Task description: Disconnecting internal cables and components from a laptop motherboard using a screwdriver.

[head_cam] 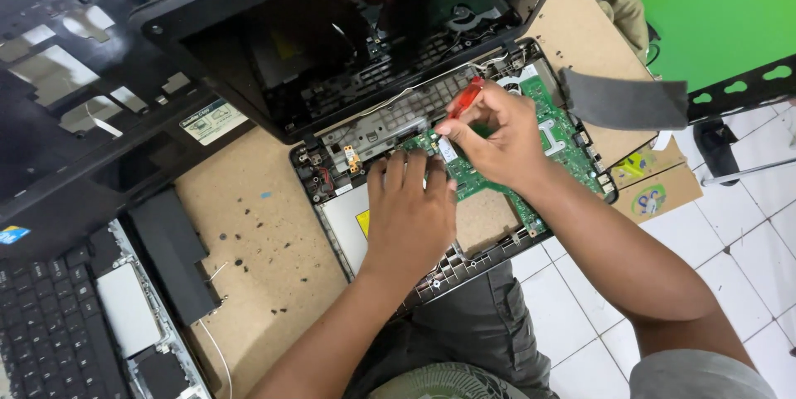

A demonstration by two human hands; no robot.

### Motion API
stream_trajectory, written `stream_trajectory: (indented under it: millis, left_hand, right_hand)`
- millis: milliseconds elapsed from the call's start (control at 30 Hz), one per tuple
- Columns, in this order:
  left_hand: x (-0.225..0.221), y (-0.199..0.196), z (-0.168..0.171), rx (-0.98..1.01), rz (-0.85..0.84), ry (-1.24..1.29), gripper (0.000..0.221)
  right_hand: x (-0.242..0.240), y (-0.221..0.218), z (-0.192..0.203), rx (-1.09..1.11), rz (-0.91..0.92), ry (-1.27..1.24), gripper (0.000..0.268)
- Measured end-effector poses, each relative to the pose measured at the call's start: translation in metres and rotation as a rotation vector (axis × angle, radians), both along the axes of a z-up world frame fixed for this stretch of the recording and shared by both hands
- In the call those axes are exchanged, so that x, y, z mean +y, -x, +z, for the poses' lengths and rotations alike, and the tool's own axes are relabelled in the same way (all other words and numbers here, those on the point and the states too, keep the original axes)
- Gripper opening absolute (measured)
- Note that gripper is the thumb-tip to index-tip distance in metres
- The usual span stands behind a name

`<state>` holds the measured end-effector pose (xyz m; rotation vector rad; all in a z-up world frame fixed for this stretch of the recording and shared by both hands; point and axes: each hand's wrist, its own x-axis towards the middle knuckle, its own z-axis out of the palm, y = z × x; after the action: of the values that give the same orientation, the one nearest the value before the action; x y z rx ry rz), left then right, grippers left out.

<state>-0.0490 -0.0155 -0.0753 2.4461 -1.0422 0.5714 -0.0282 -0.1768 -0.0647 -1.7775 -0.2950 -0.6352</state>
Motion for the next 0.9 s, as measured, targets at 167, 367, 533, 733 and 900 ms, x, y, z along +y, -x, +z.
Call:
stream_trajectory:
  millis: [167, 367, 533, 733, 900]
  left_hand:
    - [0.006, -0.009, 0.006, 0.205, -0.034, 0.037, 0.023]
    - [0.007, -0.02, -0.011, 0.306, -0.025, 0.279, 0.015]
    - [0.004, -0.021, -0.011, 0.312, -0.041, 0.42, 0.018]
    - [0.005, -0.021, -0.007, 0.388, -0.04, 0.476, 0.019]
    - [0.004, -0.021, -0.009, 0.31, -0.044, 0.545, 0.012]
  right_hand:
    - [-0.001, 0.001, -0.007, 0.031, 0.022, -0.066, 0.015]
    - [0.002, 0.002, -0.007, 0.041, 0.033, -0.131, 0.013]
    - [0.004, 0.005, -0.003, 0.058, 0.05, -0.161, 0.013]
    - [0.004, 0.007, -0.009, 0.105, 0.06, -0.207, 0.014]
    - [0.004, 0.006, -0.009, 0.113, 0.079, -0.232, 0.014]
